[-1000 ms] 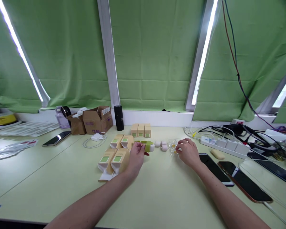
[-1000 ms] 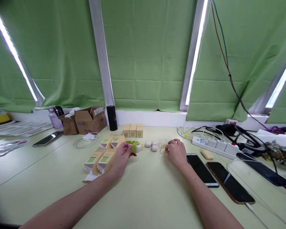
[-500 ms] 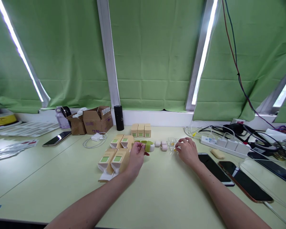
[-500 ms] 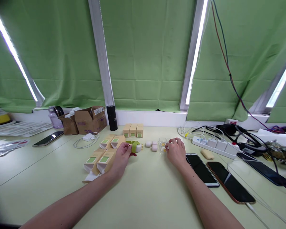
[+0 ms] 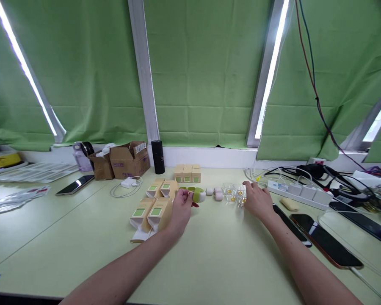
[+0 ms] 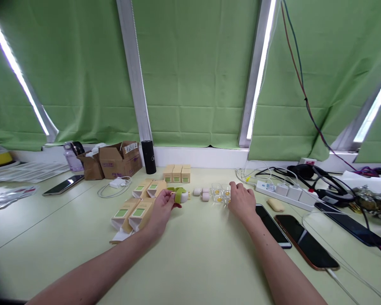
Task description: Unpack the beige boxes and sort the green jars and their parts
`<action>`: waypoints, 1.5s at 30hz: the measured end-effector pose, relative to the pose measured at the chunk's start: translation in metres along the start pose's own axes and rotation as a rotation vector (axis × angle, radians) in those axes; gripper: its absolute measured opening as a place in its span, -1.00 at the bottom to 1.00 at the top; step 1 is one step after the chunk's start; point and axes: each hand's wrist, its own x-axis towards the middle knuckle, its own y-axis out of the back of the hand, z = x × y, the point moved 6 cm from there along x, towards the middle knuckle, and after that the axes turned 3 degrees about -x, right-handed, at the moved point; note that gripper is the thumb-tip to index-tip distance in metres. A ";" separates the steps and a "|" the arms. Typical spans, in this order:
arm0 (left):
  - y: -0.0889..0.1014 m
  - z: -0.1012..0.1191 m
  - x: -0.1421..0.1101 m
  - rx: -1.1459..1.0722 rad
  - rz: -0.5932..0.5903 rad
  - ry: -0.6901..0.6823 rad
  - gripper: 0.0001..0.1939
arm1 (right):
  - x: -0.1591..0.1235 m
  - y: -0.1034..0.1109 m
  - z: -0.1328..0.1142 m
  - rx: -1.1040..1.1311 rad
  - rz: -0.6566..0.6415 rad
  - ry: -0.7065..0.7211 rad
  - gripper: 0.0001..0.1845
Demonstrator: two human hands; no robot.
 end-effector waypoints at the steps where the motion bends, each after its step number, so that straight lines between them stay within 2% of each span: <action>1: 0.000 0.000 0.000 0.001 -0.002 0.001 -0.64 | 0.000 -0.001 -0.001 0.001 -0.012 0.002 -0.32; 16: -0.003 0.003 -0.002 -0.052 -0.015 0.038 -0.62 | 0.002 -0.008 -0.004 0.044 0.027 0.010 -0.34; 18: -0.003 0.002 -0.003 -0.096 -0.020 0.058 -0.64 | 0.001 -0.003 -0.004 0.050 0.071 0.009 -0.34; 21: -0.007 -0.001 -0.005 -0.206 -0.054 0.128 -0.68 | -0.005 0.013 -0.010 0.097 0.237 0.035 -0.37; 23: -0.011 -0.004 -0.007 -0.266 -0.101 0.193 -0.71 | -0.013 0.028 -0.022 0.175 0.363 0.093 -0.44; 26: -0.016 -0.006 -0.009 -0.306 -0.153 0.264 -0.74 | -0.031 0.046 -0.049 0.331 0.490 0.254 -0.55; 30: -0.018 -0.007 -0.010 -0.310 -0.184 0.303 -0.76 | -0.058 0.063 -0.086 0.470 0.565 0.474 -0.56; 34: -0.019 -0.008 -0.011 -0.288 -0.208 0.337 -0.77 | -0.076 0.075 -0.103 0.556 0.634 0.612 -0.47; 37: -0.019 -0.010 -0.013 -0.266 -0.221 0.354 -0.78 | -0.082 0.078 -0.111 0.576 0.617 0.705 -0.44; 41: -0.021 -0.011 -0.016 -0.230 -0.252 0.386 -0.76 | -0.084 0.075 -0.118 0.644 0.541 0.771 -0.51; 45: -0.023 -0.006 -0.018 -0.217 -0.272 0.377 -0.71 | -0.077 0.066 -0.115 0.873 0.389 0.696 -0.60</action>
